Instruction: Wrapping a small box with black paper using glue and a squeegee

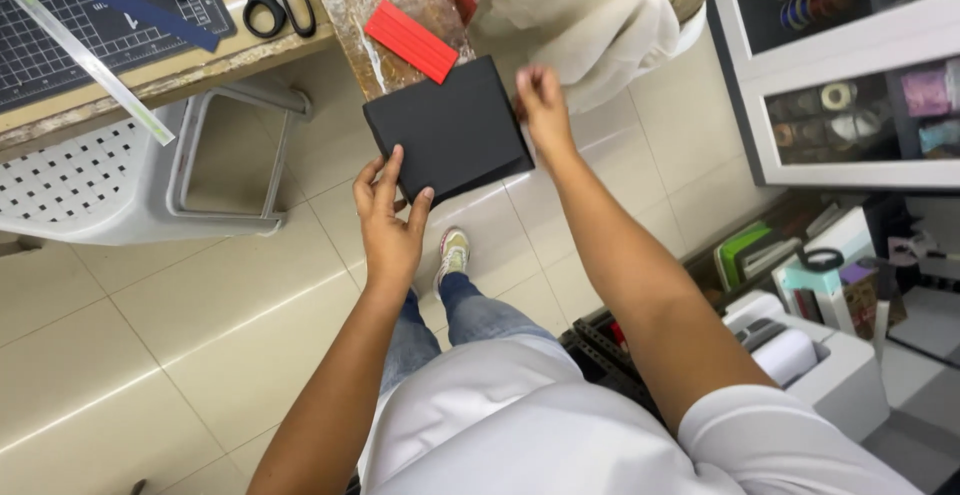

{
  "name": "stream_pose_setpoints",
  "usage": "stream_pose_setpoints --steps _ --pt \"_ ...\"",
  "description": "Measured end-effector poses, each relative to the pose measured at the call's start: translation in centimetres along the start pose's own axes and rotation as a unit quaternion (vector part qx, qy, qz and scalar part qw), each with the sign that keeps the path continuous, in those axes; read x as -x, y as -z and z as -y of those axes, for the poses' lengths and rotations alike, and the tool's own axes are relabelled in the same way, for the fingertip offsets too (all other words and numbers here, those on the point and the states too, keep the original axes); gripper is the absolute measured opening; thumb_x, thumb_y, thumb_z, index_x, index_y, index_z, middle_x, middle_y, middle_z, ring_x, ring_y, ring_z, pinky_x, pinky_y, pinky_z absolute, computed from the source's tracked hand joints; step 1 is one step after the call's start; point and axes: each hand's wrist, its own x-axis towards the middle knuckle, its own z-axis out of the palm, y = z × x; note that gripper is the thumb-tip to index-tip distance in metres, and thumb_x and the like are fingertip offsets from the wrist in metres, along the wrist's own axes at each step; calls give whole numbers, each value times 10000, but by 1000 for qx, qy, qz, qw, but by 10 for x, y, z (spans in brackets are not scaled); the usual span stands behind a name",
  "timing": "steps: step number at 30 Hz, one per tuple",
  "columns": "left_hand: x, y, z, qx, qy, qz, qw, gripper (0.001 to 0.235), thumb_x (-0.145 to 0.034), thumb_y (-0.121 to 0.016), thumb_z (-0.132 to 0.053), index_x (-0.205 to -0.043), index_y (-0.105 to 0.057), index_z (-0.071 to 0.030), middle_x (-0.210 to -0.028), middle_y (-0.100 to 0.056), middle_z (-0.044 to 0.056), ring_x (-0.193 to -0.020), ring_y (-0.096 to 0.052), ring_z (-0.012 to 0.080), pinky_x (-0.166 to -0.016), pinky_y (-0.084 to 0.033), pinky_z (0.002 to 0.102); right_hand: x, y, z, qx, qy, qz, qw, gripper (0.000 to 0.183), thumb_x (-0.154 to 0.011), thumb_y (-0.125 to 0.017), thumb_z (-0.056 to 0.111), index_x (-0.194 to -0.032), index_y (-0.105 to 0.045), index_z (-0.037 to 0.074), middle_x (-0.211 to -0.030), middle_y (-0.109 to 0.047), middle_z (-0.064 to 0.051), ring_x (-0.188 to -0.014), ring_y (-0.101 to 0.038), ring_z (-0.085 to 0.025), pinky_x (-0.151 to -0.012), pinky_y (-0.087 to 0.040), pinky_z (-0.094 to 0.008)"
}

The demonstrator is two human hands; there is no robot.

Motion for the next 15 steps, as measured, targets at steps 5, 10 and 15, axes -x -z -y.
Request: stream_pose_setpoints --steps 5,10,15 --pt "0 -8 -1 -6 16 -14 1000 643 -968 -752 -103 -1549 -503 -223 -1446 -401 159 -1275 -569 362 -945 -595 388 27 11 -45 -23 -138 103 985 299 -1043 -633 312 -1257 -639 104 -1096 -671 -180 -1033 -642 -334 -932 -480 -443" --pt "0 -11 -3 -25 23 -19 999 639 -978 -732 -113 -1558 -491 -233 -1455 -392 168 -1295 -555 371 -966 -588 395 25 5 -16 -48 -195 98 975 383 -1022 -649 411 -1282 -649 129 -1119 -676 -157 -1053 -655 -311 -916 -520 -447" --pt "1 -14 -2 -251 -110 -75 959 652 -942 -772 -175 -1547 -532 -216 -1598 -334 179 -1504 -286 447 -1192 -243 623 25 11 9 -73 -246 93 962 469 -1001 -665 509 -1307 -658 154 -1142 -680 -135 -1073 -669 -288 -901 -560 -450"
